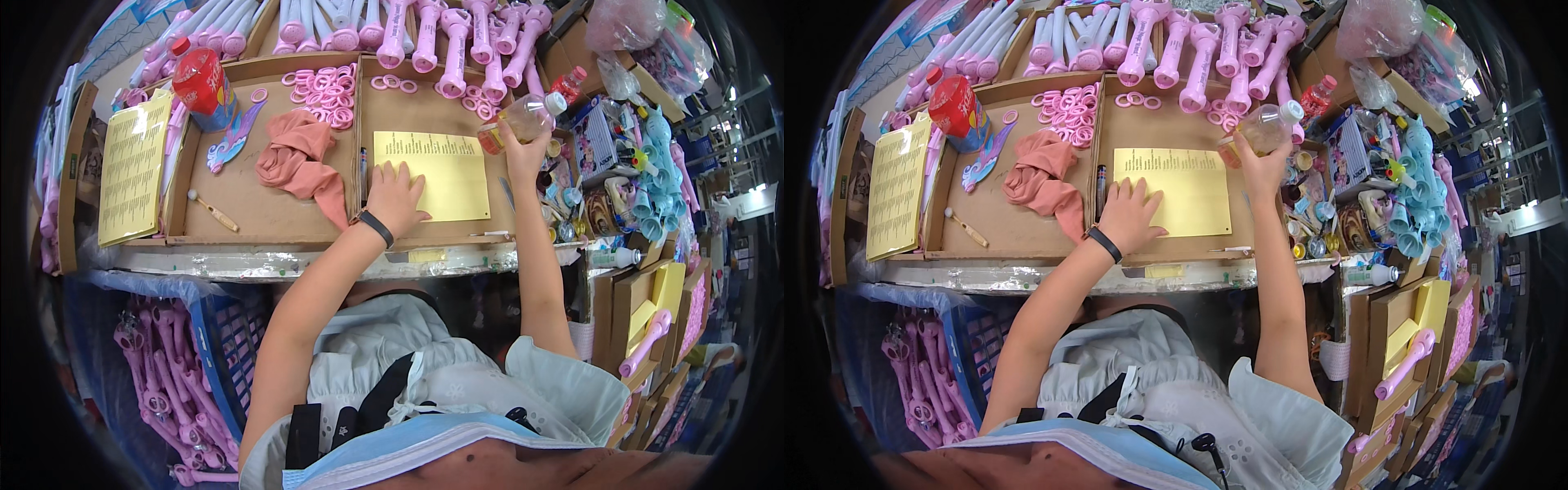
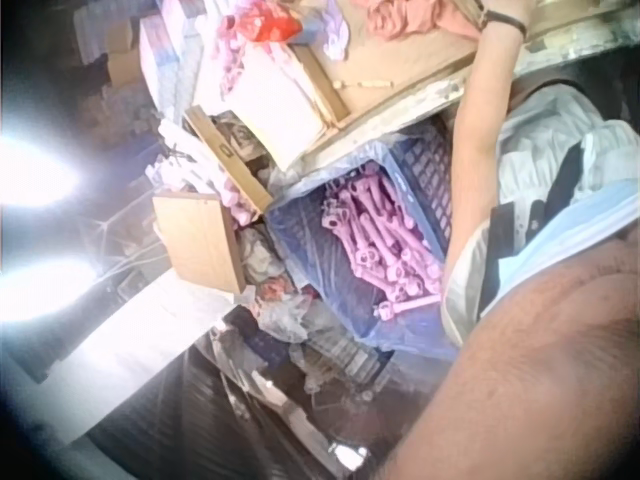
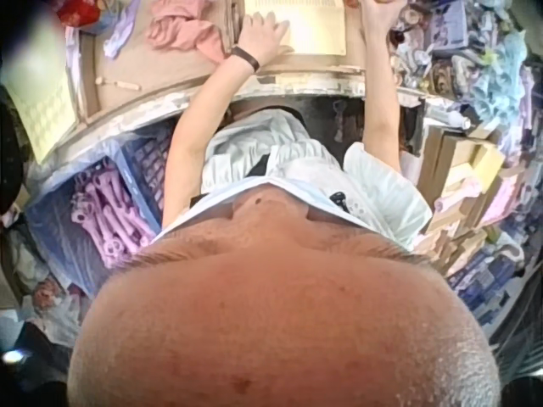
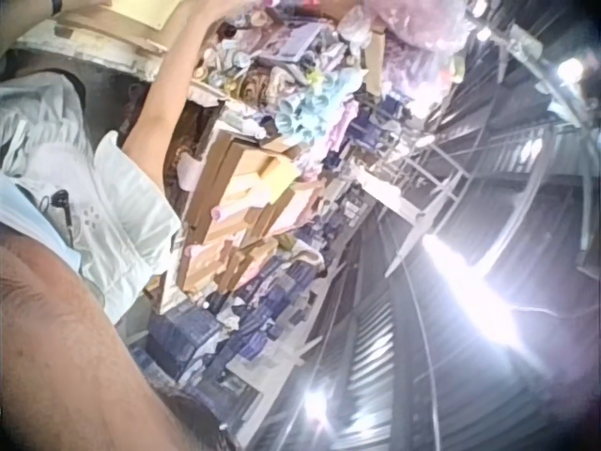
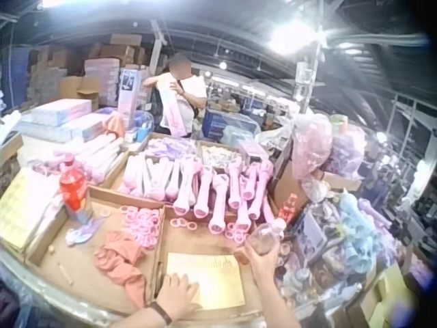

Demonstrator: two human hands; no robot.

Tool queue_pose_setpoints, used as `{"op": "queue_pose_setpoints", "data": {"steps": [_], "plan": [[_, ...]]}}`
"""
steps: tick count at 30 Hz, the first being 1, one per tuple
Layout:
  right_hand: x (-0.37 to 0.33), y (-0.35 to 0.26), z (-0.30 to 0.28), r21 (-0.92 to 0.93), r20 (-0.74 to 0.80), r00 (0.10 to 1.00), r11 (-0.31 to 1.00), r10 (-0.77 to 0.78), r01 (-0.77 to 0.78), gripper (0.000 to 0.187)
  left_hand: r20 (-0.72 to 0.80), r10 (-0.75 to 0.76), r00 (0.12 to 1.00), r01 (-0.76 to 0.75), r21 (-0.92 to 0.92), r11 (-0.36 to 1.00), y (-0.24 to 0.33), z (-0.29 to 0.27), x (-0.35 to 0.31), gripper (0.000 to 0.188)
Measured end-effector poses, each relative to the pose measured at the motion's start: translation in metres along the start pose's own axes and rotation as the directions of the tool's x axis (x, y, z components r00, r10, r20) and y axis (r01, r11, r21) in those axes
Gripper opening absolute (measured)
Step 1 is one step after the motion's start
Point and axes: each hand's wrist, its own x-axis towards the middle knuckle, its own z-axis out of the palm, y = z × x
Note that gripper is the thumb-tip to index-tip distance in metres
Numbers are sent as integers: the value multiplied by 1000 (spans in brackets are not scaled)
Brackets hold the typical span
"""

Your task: The person assembles pink bubble-blowing wands by attaching clear plastic heads to pink handles, wiping the surfaces with a cloth, and using a small blade to trim excess plastic. They then test the assembled wands by activating their lights and placing them into a blue crate.

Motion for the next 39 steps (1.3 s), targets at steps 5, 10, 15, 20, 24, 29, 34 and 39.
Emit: {"op": "queue_pose_setpoints", "data": {"steps": [5, 10, 15, 20, 24, 29, 34, 39], "plan": [[-16, 8, 14, -200, 119, 989, 978, 91, -66, 86, 12, -8, 1000, 9, -103, 995, -1, -5, 0, 63], [-18, 13, 14, -109, 139, 986, 991, 91, -76, 85, 61, -33, 998, 42, -159, 986, -23, -15, 24, 62], [-20, 7, 13, -123, 112, 993, 992, 34, -20, 82, 23, 24, 999, -23, -15, 1000, -51, -18, 46, 88], [-22, 5, 12, -77, 82, 995, 995, 65, -59, 82, 188, 18, 982, -11, -38, 999, -46, -18, 42, 99], [-25, 1, 12, -157, 93, 991, 984, 100, -85, 86, 201, 3, 980, -7, 20, 1000, -40, -21, 33, 103], [-32, -2, 7, -205, 97, 994, 978, 51, -30, 91, 239, 29, 971, -41, 45, 998, -41, -22, 30, 106], [-42, -16, 1, -132, 148, 989, 991, 4, 16, 86, 53, 100, 994, -101, 24, 995, -42, -17, 23, 100], [-98, -85, -16, -62, 26, 998, 997, -50, 52, 53, 151, 140, 979, -142, 6, 990, -33, -37, -2, 61]]}}
